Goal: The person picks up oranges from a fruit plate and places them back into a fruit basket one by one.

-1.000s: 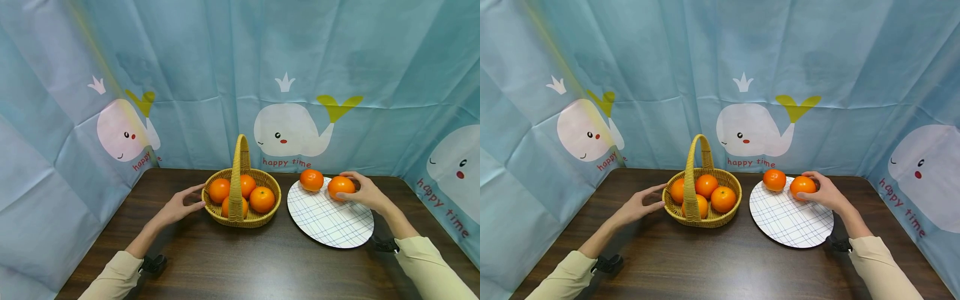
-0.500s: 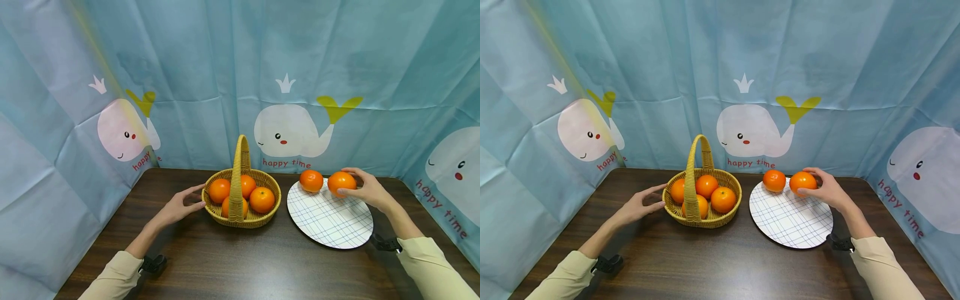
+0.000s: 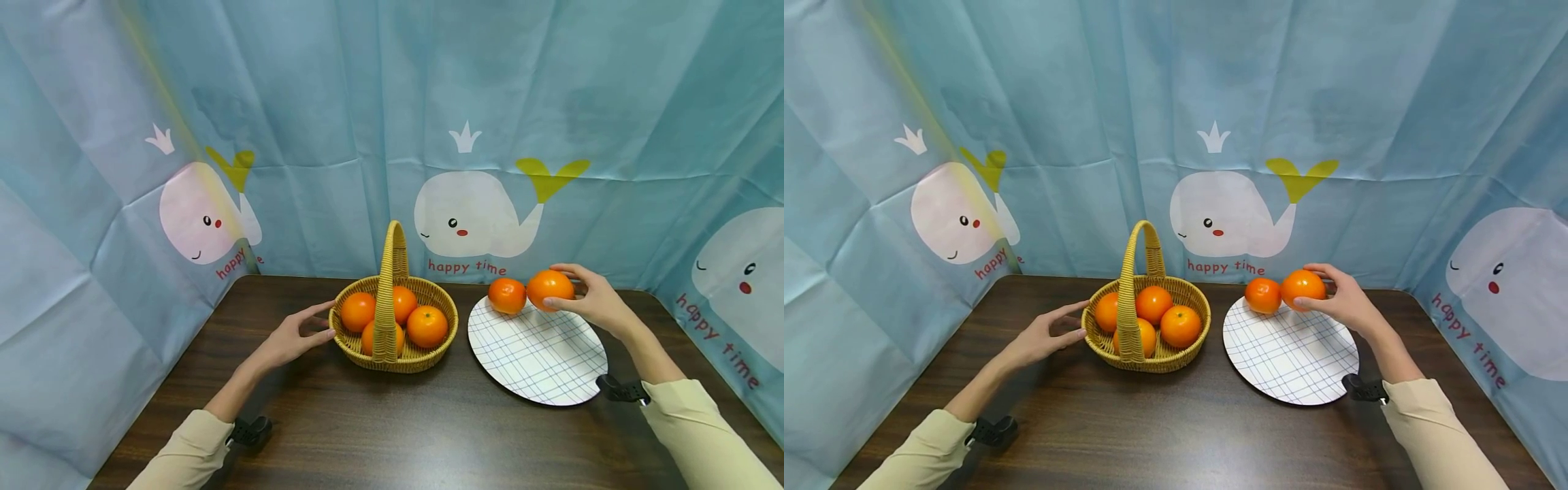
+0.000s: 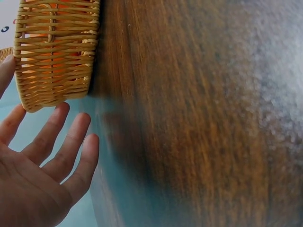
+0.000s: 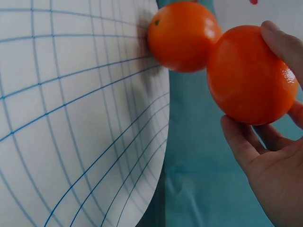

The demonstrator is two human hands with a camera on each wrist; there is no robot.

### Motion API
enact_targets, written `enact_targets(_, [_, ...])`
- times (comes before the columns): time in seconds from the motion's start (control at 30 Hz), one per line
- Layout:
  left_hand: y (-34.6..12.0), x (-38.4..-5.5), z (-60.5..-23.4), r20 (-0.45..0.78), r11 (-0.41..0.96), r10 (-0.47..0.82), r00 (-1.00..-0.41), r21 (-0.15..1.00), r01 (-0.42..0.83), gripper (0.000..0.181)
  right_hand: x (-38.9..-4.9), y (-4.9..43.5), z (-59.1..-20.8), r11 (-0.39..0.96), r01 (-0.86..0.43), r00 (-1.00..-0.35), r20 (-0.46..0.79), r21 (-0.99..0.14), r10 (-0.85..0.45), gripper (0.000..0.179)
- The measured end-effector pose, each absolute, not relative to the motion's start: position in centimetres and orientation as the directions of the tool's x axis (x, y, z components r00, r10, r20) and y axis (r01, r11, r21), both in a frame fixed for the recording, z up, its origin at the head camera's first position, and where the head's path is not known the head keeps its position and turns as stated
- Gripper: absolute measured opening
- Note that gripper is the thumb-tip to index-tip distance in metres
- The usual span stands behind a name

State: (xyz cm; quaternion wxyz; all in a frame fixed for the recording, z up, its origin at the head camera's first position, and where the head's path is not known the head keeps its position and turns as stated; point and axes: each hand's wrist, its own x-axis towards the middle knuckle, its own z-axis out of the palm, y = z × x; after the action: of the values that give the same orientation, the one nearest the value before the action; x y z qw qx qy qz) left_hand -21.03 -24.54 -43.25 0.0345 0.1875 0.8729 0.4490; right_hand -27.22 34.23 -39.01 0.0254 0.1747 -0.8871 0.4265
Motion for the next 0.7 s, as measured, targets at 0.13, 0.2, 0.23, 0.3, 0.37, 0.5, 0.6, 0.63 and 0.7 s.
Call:
enact_targets(0.13, [-24.6, -21.1, -43.4, 0.103, 0.533, 0.359, -0.928, 0.794, 0.294, 0.063, -27.2, 33.6, -38.5, 0.576, -0.335, -0.937, 0.197, -0.746, -0.29, 0.07])
enact_targets(0.2, [-24.7, -21.1, -43.4, 0.101, 0.533, 0.359, -0.928, 0.794, 0.292, 0.063, -27.2, 33.2, -38.4, 0.572, -0.343, -0.933, 0.203, -0.745, -0.296, 0.07])
enact_targets(0.23, [-24.7, -21.1, -43.4, 0.1, 0.533, 0.359, -0.928, 0.794, 0.292, 0.063, -27.2, 33.0, -38.3, 0.566, -0.348, -0.931, 0.206, -0.747, -0.301, 0.069])
enact_targets(0.3, [-24.7, -21.1, -43.3, 0.101, 0.536, 0.36, -0.927, 0.791, 0.294, 0.063, -27.3, 32.5, -38.2, 0.554, -0.36, -0.926, 0.215, -0.751, -0.311, 0.069])
enact_targets(0.37, [-24.7, -21.1, -43.3, 0.101, 0.539, 0.36, -0.927, 0.789, 0.295, 0.063, -27.4, 32.0, -38.1, 0.538, -0.374, -0.919, 0.226, -0.755, -0.322, 0.068])
enact_targets(0.5, [-24.6, -21.1, -43.2, 0.103, 0.542, 0.356, -0.929, 0.787, 0.295, 0.063, -27.5, 31.1, -38.2, 0.504, -0.392, -0.909, 0.239, -0.77, -0.341, 0.067])
enact_targets(0.6, [-24.6, -21.1, -43.1, 0.103, 0.544, 0.355, -0.929, 0.785, 0.295, 0.064, -27.6, 30.3, -38.2, 0.48, -0.399, -0.902, 0.24, -0.781, -0.359, 0.067])
enact_targets(0.63, [-24.5, -21.1, -43.1, 0.102, 0.545, 0.354, -0.93, 0.785, 0.293, 0.064, -27.7, 30.1, -38.2, 0.475, -0.401, -0.9, 0.24, -0.784, -0.364, 0.067])
enact_targets(0.7, [-24.5, -21.0, -43.1, 0.099, 0.547, 0.354, -0.93, 0.785, 0.292, 0.064, -27.7, 29.6, -38.2, 0.467, -0.407, -0.896, 0.243, -0.785, -0.372, 0.068])
